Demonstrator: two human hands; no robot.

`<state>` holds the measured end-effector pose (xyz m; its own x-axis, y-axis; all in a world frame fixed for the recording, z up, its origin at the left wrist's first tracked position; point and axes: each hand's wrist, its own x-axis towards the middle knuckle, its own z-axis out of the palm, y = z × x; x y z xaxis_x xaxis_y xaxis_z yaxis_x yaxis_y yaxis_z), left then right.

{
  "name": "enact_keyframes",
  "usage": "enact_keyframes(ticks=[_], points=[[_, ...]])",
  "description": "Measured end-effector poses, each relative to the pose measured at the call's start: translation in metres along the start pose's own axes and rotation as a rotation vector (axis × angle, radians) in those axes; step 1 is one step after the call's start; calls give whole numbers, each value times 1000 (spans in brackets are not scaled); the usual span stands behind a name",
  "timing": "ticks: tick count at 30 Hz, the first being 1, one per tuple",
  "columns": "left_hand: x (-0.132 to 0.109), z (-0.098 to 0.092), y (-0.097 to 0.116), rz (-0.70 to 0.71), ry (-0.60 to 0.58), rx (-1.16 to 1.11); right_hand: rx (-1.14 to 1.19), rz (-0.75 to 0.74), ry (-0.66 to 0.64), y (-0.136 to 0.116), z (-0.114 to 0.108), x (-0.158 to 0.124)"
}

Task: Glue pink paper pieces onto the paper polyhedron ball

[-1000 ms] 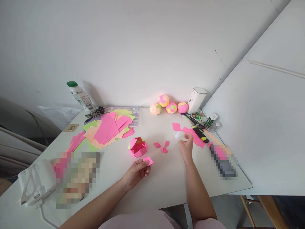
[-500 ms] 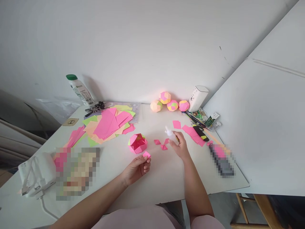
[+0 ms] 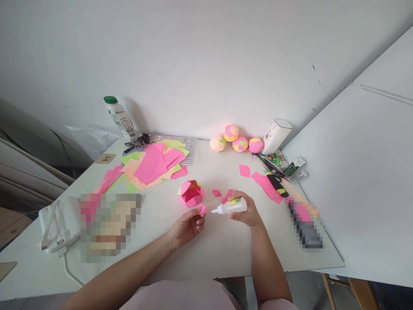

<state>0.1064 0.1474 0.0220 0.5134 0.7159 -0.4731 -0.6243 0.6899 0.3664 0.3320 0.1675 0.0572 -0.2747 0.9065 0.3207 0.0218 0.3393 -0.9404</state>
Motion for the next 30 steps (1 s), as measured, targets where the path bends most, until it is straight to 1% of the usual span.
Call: enact_keyframes(ticks=[3,8,14,19,30], points=[[3,0,0,-42,110,6,6,-33,-34,-1,5,2],[7,-2,-1,-91,159,11,-31,-84,-87,0,17,4],[7,-1,0,-110,149,25,-11,-59,-135,0,25,4],[6,-1,1,-109,139,32,-32,-61,-114,0,26,4],[8,-7,-1,-106,94,62,-43,-85,-83,-1,29,4]])
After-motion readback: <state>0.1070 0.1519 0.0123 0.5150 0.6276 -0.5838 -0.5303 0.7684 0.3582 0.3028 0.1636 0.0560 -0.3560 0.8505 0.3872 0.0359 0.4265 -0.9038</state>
